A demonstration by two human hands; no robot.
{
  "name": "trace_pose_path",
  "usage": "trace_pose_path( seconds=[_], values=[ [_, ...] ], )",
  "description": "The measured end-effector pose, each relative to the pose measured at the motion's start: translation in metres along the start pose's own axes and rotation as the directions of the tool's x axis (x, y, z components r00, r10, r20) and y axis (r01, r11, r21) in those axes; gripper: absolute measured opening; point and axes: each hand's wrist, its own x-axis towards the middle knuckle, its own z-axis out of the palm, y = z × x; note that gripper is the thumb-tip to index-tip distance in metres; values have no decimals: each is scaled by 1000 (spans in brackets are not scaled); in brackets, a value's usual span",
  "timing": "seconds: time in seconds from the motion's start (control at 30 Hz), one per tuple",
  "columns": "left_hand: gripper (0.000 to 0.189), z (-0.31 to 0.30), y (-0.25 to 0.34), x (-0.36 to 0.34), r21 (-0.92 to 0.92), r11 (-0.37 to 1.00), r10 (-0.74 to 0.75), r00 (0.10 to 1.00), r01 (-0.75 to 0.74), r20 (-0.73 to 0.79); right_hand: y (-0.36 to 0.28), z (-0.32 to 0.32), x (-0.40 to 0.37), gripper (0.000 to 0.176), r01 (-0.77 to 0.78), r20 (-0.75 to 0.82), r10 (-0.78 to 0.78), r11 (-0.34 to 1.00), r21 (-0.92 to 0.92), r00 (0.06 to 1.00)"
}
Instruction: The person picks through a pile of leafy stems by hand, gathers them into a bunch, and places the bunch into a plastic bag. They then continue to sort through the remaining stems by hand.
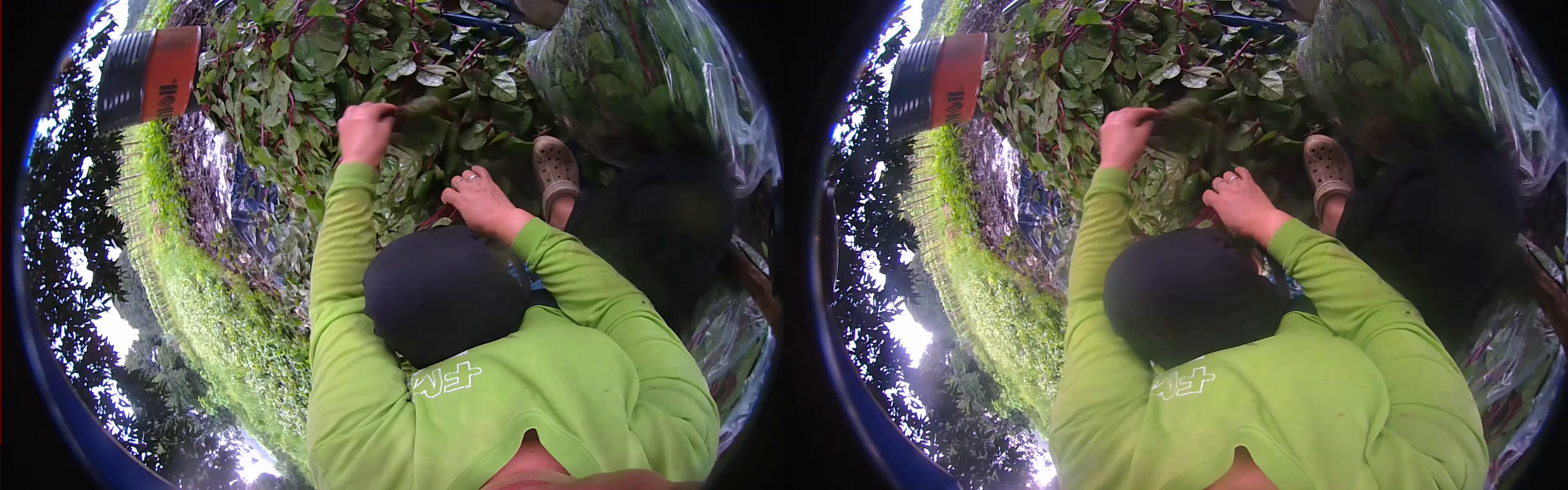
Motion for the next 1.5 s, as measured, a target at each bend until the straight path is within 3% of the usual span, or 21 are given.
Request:
trace_pose_path(
  seconds=[0.03,0.07,0.1,0.2,0.27,0.43,0.53,0.67,0.8,0.9,0.97,1.03,1.1,1.17,1.2,1.23,1.3,1.33,1.37,1.4,1.5],
  values=[
    [20,-6,-10,-8,-330,930,-182,983,161,-32,-2,0,1,20,7,-19,-7,1000,-1,1000],
    [22,-13,-21,-17,-623,732,-359,933,276,-8,-5,0,3,19,26,-41,-25,1000,12,999],
    [26,-34,-22,-27,-727,598,-430,901,338,65,-7,0,5,19,48,-64,-46,999,24,997],
    [30,-38,-34,-66,-976,101,-585,805,194,99,-13,1,10,18,92,-86,-90,995,27,992],
    [16,-37,-24,-86,-971,45,-682,717,234,141,-19,2,12,18,119,-103,-117,993,22,988],
    [10,0,-9,-106,-947,-256,-647,695,192,316,-27,-7,9,14,206,-140,-201,978,21,970],
    [11,29,3,-109,-924,-335,-630,686,183,364,-29,-4,10,13,265,-288,-247,964,25,925],
    [14,35,37,-114,-847,-442,-520,684,296,511,-25,-3,17,15,180,-371,-213,976,-121,904],
    [23,30,49,-126,-748,-490,-373,667,448,644,-14,2,14,16,43,-333,-56,998,-45,941],
    [26,32,56,-138,-736,-481,-402,626,476,668,-13,4,12,15,-10,-353,-6,999,-43,935],
    [23,34,61,-145,-755,-427,-487,576,499,656,-16,-2,10,15,-3,-213,-8,999,-51,977],
    [22,44,57,-154,-781,60,-607,644,621,466,-15,2,10,16,29,-182,-47,995,-97,982],
    [14,44,70,-160,-614,520,-638,748,593,182,-14,11,10,17,79,-253,-124,980,-181,959],
    [10,61,56,-171,-268,890,-403,912,370,-80,-17,13,9,13,89,-194,-116,986,-144,974],
    [9,54,58,-170,-43,973,-231,960,227,-158,-18,13,8,12,94,-164,-114,988,-124,980],
    [8,48,63,-173,-79,929,-368,924,361,-100,-19,13,8,12,110,-169,-130,986,-125,977],
    [9,40,36,-178,-156,873,-469,705,462,-531,-18,12,7,12,139,-178,-161,982,-128,971],
    [14,28,19,-183,-729,524,-850,321,441,-418,-18,8,9,12,150,-188,-170,982,-116,967],
    [25,-5,-6,-200,-878,261,-962,178,401,-205,-18,3,9,12,158,-195,-176,982,-104,965],
    [35,-22,-19,-211,-991,53,-998,-37,-124,-48,-18,1,8,13,166,-204,-181,982,-92,962],
    [34,-22,-8,-203,-858,449,-864,365,248,-347,-17,9,11,14,198,-185,-221,971,-136,958]
  ],
)
